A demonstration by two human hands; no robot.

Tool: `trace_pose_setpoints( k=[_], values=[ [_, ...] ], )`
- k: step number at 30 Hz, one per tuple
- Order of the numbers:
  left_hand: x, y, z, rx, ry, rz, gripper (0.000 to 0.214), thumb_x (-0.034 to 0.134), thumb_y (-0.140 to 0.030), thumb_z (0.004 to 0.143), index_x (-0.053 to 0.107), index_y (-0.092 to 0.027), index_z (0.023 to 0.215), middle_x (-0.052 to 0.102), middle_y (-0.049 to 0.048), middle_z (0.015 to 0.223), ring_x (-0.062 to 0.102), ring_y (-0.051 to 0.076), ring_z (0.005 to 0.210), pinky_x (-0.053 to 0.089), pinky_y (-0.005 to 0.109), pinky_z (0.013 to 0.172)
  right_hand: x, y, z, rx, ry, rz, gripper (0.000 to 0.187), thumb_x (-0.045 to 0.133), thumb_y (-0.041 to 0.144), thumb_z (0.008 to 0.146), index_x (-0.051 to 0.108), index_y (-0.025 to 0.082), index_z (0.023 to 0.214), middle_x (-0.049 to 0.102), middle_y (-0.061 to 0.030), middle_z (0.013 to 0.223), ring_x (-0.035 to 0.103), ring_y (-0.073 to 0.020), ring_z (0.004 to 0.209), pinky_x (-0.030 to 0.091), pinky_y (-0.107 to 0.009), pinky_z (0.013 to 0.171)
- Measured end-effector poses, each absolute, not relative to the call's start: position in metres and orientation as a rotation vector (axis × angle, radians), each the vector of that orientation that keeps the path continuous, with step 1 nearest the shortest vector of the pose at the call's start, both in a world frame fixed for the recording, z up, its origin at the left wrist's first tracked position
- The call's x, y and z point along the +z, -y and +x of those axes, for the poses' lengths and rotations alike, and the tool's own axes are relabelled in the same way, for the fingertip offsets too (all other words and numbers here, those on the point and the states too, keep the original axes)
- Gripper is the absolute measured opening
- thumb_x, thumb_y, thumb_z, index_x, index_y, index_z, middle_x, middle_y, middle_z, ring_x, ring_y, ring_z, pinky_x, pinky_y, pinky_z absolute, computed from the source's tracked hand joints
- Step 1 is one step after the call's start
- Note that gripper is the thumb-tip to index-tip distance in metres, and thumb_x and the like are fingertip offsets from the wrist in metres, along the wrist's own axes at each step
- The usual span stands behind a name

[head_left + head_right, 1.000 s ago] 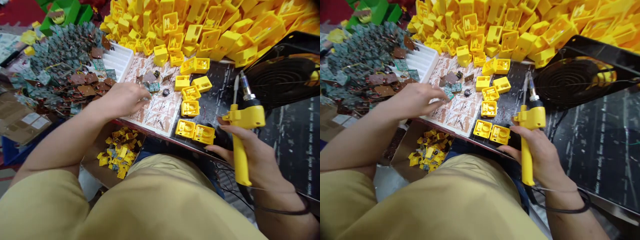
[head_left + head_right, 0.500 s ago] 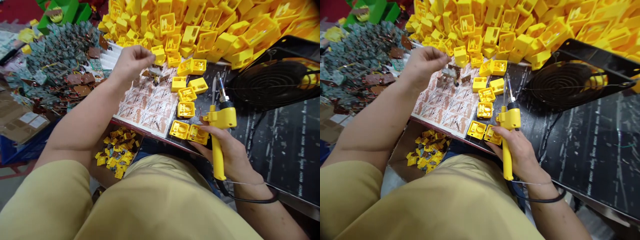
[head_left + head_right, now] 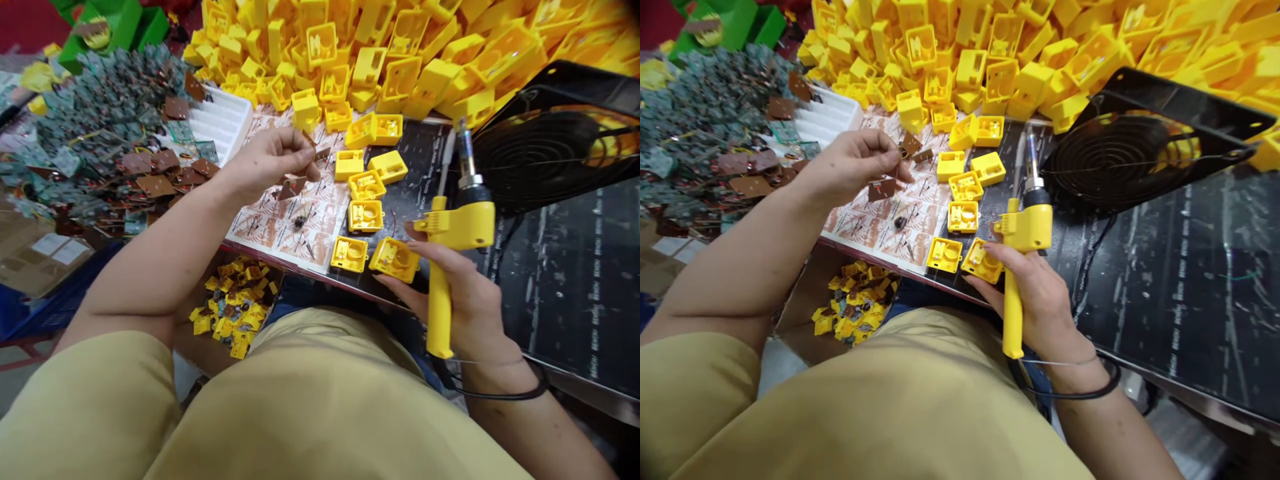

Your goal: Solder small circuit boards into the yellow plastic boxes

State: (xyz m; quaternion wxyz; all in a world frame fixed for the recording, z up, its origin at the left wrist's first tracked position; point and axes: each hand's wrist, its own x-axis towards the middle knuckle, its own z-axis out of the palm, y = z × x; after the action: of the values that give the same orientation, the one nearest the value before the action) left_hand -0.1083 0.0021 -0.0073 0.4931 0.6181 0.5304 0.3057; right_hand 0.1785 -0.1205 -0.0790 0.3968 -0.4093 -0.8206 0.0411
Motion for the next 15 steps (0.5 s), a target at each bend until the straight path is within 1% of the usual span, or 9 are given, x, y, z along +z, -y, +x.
trace_pose_setpoints(
  k=[2,3,5,6,8,10,12,14,15],
  values=[
    [-0.012,0.005,-0.109,0.715,-1.261,1.362,0.016,0.061,-0.031,0.093,0.052,-0.019,0.087,0.071,0.0016,0.080,0.076,0.019,0.081,0.058,0.030,0.065,-0.081,0.120,0.181,0.103,2.100,-1.054,0.061,0.079,0.031,0.085,0.050,0.025,0.139,0.072,-0.0082,0.116,0.073,-0.0242,0.103,0.062,-0.036,0.089],
    [-0.015,0.007,-0.110,0.723,-1.249,1.309,0.013,0.058,-0.029,0.095,0.052,-0.019,0.089,0.071,0.0017,0.082,0.076,0.019,0.081,0.059,0.032,0.066,-0.081,0.119,0.182,0.100,2.111,-1.057,0.059,0.078,0.032,0.086,0.052,0.026,0.138,0.072,-0.0070,0.111,0.073,-0.0242,0.099,0.061,-0.039,0.090],
    [-0.020,0.009,-0.112,0.767,-1.234,1.283,0.010,0.052,-0.027,0.098,0.052,-0.019,0.092,0.071,0.0021,0.087,0.077,0.021,0.088,0.061,0.037,0.071,-0.082,0.118,0.181,0.088,2.122,-1.051,0.059,0.080,0.036,0.084,0.053,0.026,0.136,0.072,-0.0057,0.106,0.073,-0.0248,0.095,0.059,-0.044,0.095],
    [-0.023,0.008,-0.114,0.792,-1.234,1.311,0.011,0.050,-0.028,0.099,0.054,-0.019,0.094,0.071,0.0022,0.089,0.077,0.021,0.092,0.062,0.040,0.075,-0.082,0.118,0.180,0.084,2.121,-1.042,0.061,0.081,0.037,0.083,0.052,0.026,0.136,0.071,-0.0064,0.107,0.073,-0.0255,0.097,0.058,-0.047,0.097],
    [-0.030,0.006,-0.120,0.821,-1.252,1.427,0.019,0.047,-0.034,0.101,0.057,-0.019,0.098,0.071,0.0027,0.093,0.076,0.022,0.096,0.062,0.043,0.080,-0.081,0.117,0.176,0.089,2.126,-1.015,0.067,0.083,0.037,0.081,0.049,0.025,0.137,0.070,-0.0090,0.114,0.072,-0.0264,0.102,0.058,-0.048,0.098],
    [-0.037,0.005,-0.128,0.810,-1.296,1.601,0.027,0.048,-0.044,0.101,0.060,-0.019,0.101,0.072,0.0046,0.098,0.075,0.023,0.099,0.061,0.044,0.085,-0.079,0.116,0.172,0.100,2.147,-0.980,0.066,0.082,0.036,0.083,0.047,0.025,0.137,0.070,-0.0093,0.116,0.072,-0.0251,0.102,0.059,-0.045,0.094],
    [-0.040,0.008,-0.138,0.788,-1.362,1.825,0.038,0.053,-0.055,0.097,0.061,-0.019,0.108,0.072,0.0084,0.110,0.072,0.025,0.107,0.059,0.043,0.092,-0.079,0.114,0.168,0.105,2.174,-0.950,0.060,0.080,0.037,0.085,0.049,0.026,0.135,0.071,-0.0063,0.109,0.072,-0.0228,0.094,0.059,-0.042,0.091],
    [-0.039,0.017,-0.146,0.779,-1.427,2.059,0.051,0.054,-0.062,0.093,0.059,-0.020,0.122,0.068,0.0115,0.127,0.065,0.027,0.121,0.054,0.043,0.102,-0.079,0.112,0.165,0.107,2.198,-0.933,0.054,0.078,0.037,0.087,0.051,0.025,0.132,0.070,-0.0021,0.097,0.071,-0.0208,0.084,0.059,-0.042,0.091],
    [-0.037,0.024,-0.148,0.772,-1.460,2.162,0.056,0.054,-0.063,0.093,0.056,-0.021,0.130,0.064,0.0122,0.134,0.061,0.027,0.126,0.051,0.043,0.106,-0.080,0.111,0.164,0.109,2.210,-0.928,0.053,0.077,0.037,0.087,0.052,0.025,0.132,0.068,-0.0002,0.091,0.070,-0.0199,0.080,0.058,-0.042,0.092]
  ],
)
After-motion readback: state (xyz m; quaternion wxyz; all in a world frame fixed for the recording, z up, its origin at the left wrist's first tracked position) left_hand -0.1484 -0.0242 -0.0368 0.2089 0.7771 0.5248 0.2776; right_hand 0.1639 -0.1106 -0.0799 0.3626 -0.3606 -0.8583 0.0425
